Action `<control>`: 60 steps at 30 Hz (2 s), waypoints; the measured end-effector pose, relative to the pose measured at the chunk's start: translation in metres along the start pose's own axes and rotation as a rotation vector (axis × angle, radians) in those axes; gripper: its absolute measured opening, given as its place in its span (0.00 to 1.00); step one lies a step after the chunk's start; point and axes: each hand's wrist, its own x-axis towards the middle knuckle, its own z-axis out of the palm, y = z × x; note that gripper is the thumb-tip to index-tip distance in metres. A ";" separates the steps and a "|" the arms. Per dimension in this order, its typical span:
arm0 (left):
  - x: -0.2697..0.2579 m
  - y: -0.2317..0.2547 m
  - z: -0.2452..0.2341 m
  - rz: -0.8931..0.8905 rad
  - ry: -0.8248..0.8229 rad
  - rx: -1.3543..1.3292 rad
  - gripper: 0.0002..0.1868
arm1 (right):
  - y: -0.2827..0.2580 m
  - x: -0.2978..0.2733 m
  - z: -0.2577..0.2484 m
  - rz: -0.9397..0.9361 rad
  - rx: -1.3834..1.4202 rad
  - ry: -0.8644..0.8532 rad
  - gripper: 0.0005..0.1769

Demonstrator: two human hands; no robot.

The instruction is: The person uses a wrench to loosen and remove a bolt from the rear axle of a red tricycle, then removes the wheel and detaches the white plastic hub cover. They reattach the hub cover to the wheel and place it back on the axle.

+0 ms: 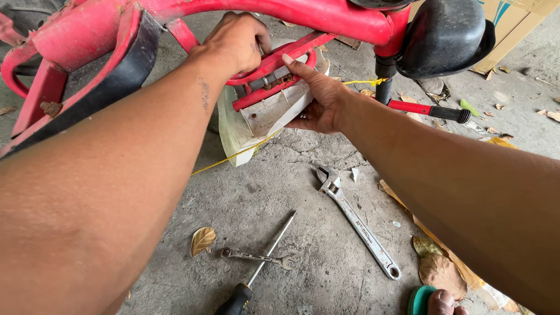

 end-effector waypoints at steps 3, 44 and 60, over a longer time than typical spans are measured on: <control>-0.013 0.006 -0.001 0.129 0.179 0.004 0.19 | 0.002 0.003 -0.002 0.003 -0.013 0.040 0.50; -0.144 -0.027 -0.009 -0.558 -0.108 -1.268 0.14 | 0.003 -0.015 0.013 -0.032 -0.046 0.037 0.47; -0.152 0.012 0.007 -0.328 -0.072 -1.013 0.18 | 0.003 -0.014 0.016 -0.010 -0.056 0.097 0.48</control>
